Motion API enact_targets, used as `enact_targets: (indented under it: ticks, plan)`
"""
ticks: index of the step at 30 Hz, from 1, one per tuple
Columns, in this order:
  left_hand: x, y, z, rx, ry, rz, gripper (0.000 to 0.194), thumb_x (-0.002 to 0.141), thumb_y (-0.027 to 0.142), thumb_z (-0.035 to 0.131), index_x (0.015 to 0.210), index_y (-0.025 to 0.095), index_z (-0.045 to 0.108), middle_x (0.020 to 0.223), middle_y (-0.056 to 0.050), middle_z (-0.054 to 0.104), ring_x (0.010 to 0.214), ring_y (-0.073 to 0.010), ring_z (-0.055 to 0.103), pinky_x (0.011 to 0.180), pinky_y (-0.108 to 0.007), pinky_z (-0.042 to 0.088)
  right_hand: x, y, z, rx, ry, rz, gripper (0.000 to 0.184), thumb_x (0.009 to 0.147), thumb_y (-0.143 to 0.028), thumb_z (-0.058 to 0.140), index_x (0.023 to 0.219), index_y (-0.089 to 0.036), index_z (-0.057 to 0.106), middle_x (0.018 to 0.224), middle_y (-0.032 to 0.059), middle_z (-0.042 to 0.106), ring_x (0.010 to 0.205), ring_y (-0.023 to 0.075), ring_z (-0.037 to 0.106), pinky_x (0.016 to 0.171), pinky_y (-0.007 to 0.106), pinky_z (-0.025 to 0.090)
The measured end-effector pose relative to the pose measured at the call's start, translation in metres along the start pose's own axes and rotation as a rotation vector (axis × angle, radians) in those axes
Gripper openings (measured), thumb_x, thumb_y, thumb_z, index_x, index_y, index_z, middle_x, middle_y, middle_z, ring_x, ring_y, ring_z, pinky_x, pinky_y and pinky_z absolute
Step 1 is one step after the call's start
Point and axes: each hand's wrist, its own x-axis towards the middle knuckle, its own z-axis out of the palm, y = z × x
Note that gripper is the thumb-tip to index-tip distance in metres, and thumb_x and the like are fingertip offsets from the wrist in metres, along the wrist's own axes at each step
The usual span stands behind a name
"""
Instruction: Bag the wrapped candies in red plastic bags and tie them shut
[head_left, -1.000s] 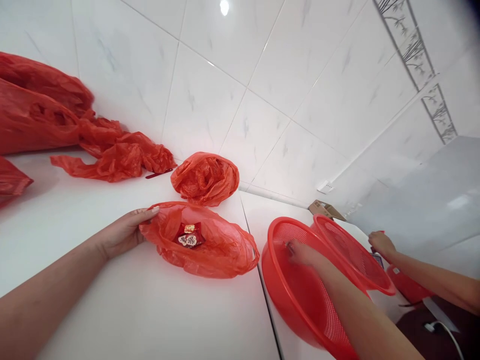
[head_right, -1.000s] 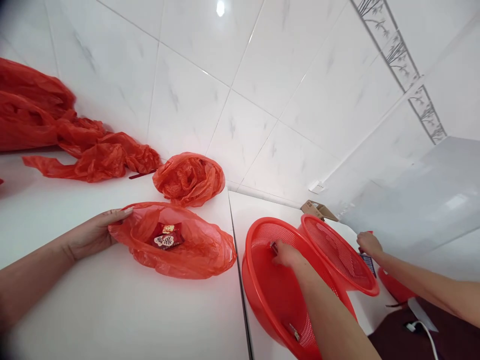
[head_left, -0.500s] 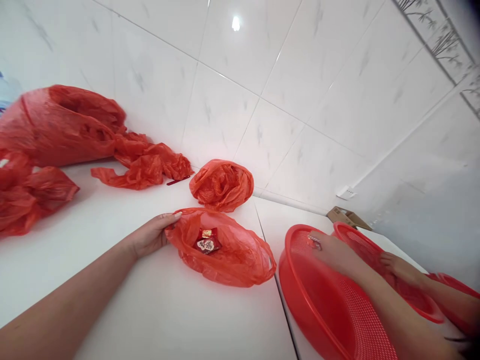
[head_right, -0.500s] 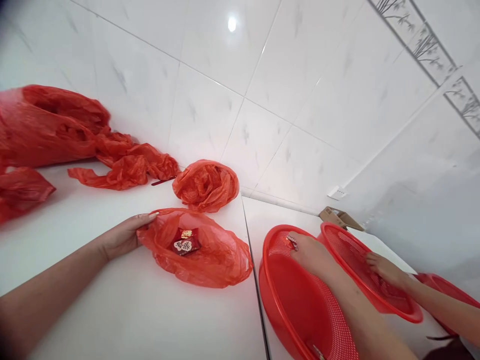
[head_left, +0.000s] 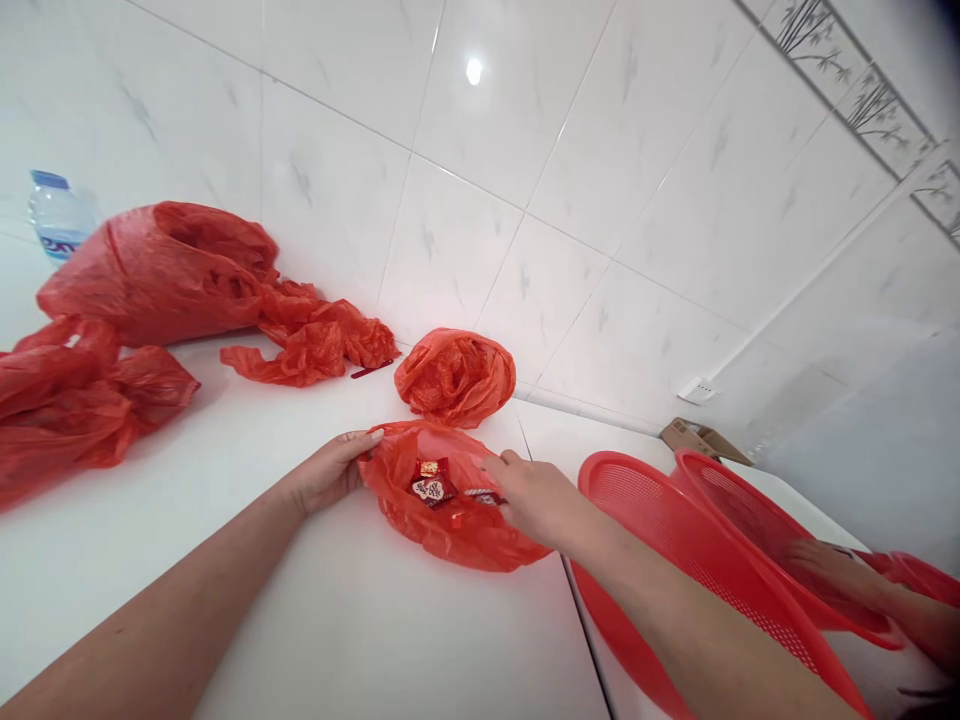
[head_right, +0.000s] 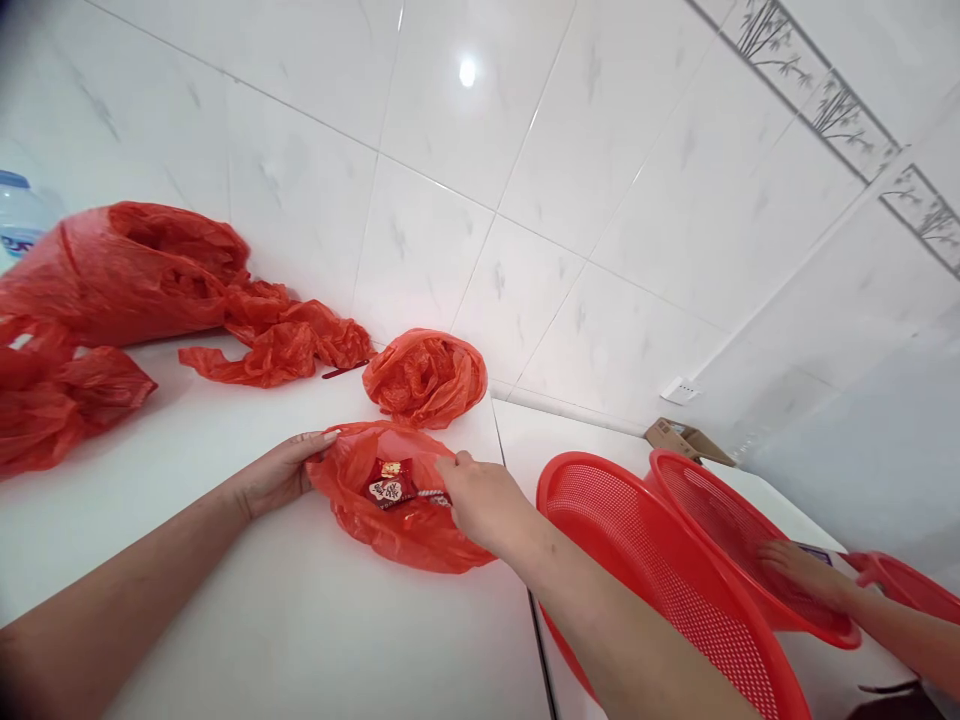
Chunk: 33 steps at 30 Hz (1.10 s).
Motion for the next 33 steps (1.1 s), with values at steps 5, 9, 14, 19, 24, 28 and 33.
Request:
enact_targets:
  ticks: [5, 9, 14, 19, 24, 28, 33]
  plan:
    - [0.002, -0.003, -0.004, -0.023, -0.009, -0.029, 0.037, 0.077, 0.04, 0.067, 0.101, 0.011, 0.067, 0.071, -0.007, 0.068, 0.064, -0.0194, 0.061, 0.06, -0.03, 0.047, -0.03, -0.012, -0.005, 0.041, 0.048, 0.031, 0.037, 0.078, -0.014, 0.049, 0.113, -0.025, 0.05, 0.095, 0.0024, 0.06, 0.073, 0.0179, 0.059, 0.056, 0.025, 0.03]
    - [0.002, -0.002, -0.004, -0.018, -0.007, -0.035, 0.036, 0.077, 0.04, 0.067, 0.098, 0.011, 0.068, 0.071, -0.007, 0.067, 0.062, -0.0185, 0.06, 0.059, -0.03, 0.046, -0.066, -0.023, 0.005, 0.127, -0.04, 0.069, 0.03, 0.078, -0.019, 0.052, 0.107, -0.026, 0.056, 0.095, 0.0021, 0.064, 0.077, 0.0214, 0.063, 0.06, 0.027, 0.035]
    - [0.001, -0.002, -0.003, -0.033, 0.021, -0.037, 0.031, 0.077, 0.037, 0.067, 0.095, 0.012, 0.068, 0.06, -0.001, 0.059, 0.052, -0.0118, 0.051, 0.055, -0.025, 0.043, -0.091, -0.016, 0.032, 0.245, -0.166, 0.144, 0.026, 0.076, -0.024, 0.056, 0.102, -0.027, 0.061, 0.097, 0.0025, 0.069, 0.087, 0.023, 0.065, 0.068, 0.028, 0.041]
    - [0.001, -0.002, -0.002, -0.05, 0.024, -0.046, 0.032, 0.079, 0.035, 0.066, 0.103, 0.012, 0.068, 0.059, 0.0, 0.058, 0.052, -0.0106, 0.049, 0.055, -0.023, 0.042, -0.099, 0.005, 0.05, 0.216, -0.238, 0.227, 0.031, 0.075, -0.023, 0.054, 0.105, -0.025, 0.063, 0.093, 0.0063, 0.071, 0.086, 0.0251, 0.066, 0.068, 0.029, 0.043]
    - [0.001, -0.002, -0.002, -0.054, 0.038, -0.041, 0.028, 0.081, 0.033, 0.064, 0.1, 0.013, 0.069, 0.057, 0.0, 0.058, 0.053, -0.0113, 0.05, 0.058, -0.024, 0.045, -0.096, 0.015, 0.059, 0.119, -0.136, 0.29, 0.017, 0.08, -0.022, 0.05, 0.092, -0.021, 0.062, 0.085, 0.0075, 0.07, 0.077, 0.0254, 0.067, 0.061, 0.029, 0.041]
    - [0.001, -0.002, -0.002, -0.044, 0.031, -0.049, 0.032, 0.082, 0.035, 0.063, 0.106, 0.014, 0.067, 0.07, -0.004, 0.066, 0.062, -0.0152, 0.057, 0.063, -0.026, 0.047, -0.09, 0.011, 0.072, 0.169, 0.147, 0.343, 0.013, 0.089, -0.029, 0.044, 0.089, -0.02, 0.054, 0.084, 0.0053, 0.065, 0.069, 0.0197, 0.062, 0.056, 0.027, 0.041]
    - [0.002, -0.003, -0.004, -0.043, 0.023, -0.046, 0.033, 0.081, 0.035, 0.064, 0.106, 0.014, 0.067, 0.063, -0.002, 0.064, 0.055, -0.013, 0.054, 0.06, -0.026, 0.046, -0.086, 0.007, 0.076, 0.215, 0.363, 0.325, 0.021, 0.09, -0.029, 0.041, 0.105, -0.02, 0.052, 0.081, 0.0039, 0.061, 0.067, 0.0176, 0.059, 0.056, 0.028, 0.043]
